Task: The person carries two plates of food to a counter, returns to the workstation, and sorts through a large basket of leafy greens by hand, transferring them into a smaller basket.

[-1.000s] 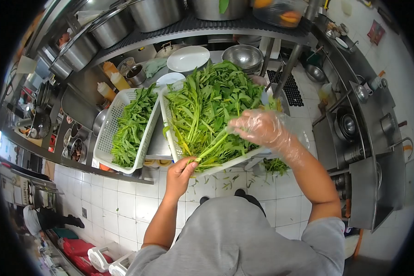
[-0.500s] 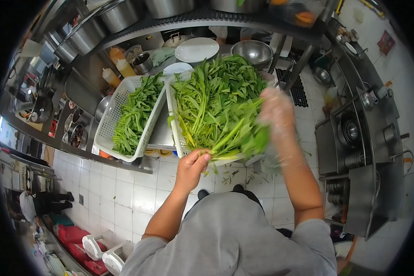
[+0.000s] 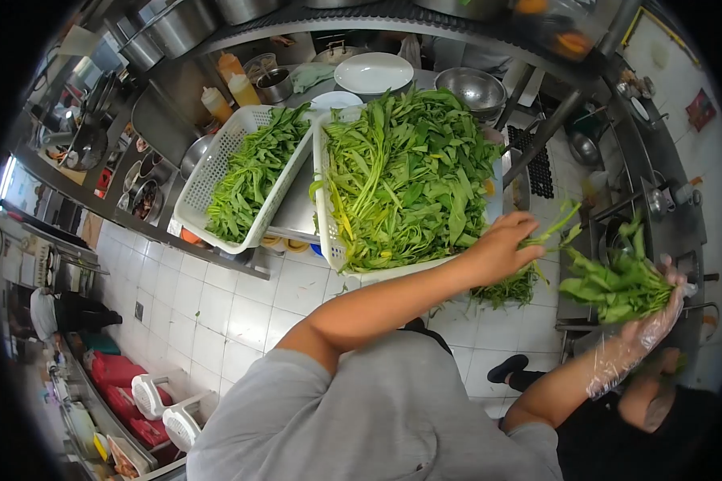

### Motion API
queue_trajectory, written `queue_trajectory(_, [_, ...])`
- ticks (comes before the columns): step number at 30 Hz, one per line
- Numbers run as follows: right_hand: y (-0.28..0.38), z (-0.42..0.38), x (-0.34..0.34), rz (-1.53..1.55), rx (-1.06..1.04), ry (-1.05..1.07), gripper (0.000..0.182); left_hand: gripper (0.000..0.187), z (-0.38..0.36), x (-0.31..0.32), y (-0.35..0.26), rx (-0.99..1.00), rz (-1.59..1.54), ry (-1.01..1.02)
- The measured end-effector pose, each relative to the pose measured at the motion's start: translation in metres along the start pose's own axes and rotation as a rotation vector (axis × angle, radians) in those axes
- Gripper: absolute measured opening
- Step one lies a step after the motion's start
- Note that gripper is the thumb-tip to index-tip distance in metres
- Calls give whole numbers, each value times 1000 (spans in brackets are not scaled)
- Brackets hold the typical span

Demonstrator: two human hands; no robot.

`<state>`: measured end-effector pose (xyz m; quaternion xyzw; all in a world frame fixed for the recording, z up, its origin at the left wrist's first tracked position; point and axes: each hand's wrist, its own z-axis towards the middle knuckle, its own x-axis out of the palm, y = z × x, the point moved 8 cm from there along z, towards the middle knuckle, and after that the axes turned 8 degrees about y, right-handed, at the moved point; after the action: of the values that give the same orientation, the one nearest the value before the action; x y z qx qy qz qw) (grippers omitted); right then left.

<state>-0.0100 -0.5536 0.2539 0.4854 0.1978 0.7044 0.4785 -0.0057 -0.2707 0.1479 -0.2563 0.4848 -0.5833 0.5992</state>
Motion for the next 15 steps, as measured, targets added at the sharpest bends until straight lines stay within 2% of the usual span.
queue_trajectory(2, [-2,-20,18,45,0,-114,13,39,9,4,-10,116,371,-123])
queue_trajectory(3, [-1,-28,34,22,17,-55,9,36,8,-2,-20,162,391,-145])
queue_trajectory(4, [1,-31,18,29,20,-62,9,36,4,-13,-19,159,397,-139])
queue_trajectory(6, [-10,-39,-4,82,167,179,9,29,-14,-44,-14,150,351,-117])
queue_trajectory(8, [-13,-53,-29,-32,117,81,9,22,-39,-92,8,31,401,-187])
queue_trajectory(9, [-16,-59,-44,-54,161,27,9,19,-54,-117,19,-62,515,-244])
queue_trajectory(10, [-18,-64,-55,-75,204,-24,10,19,-70,-138,33,-67,575,-280])
queue_trajectory(12, [-26,-67,-59,-60,250,-85,12,18,-96,-159,63,-409,681,-31])
queue_trajectory(13, [-33,-68,-55,-53,286,-71,14,18,-103,-160,66,-415,678,-28])
queue_trajectory(15, [-49,-64,-40,-56,327,-86,22,26,-120,-138,83,-484,739,284])
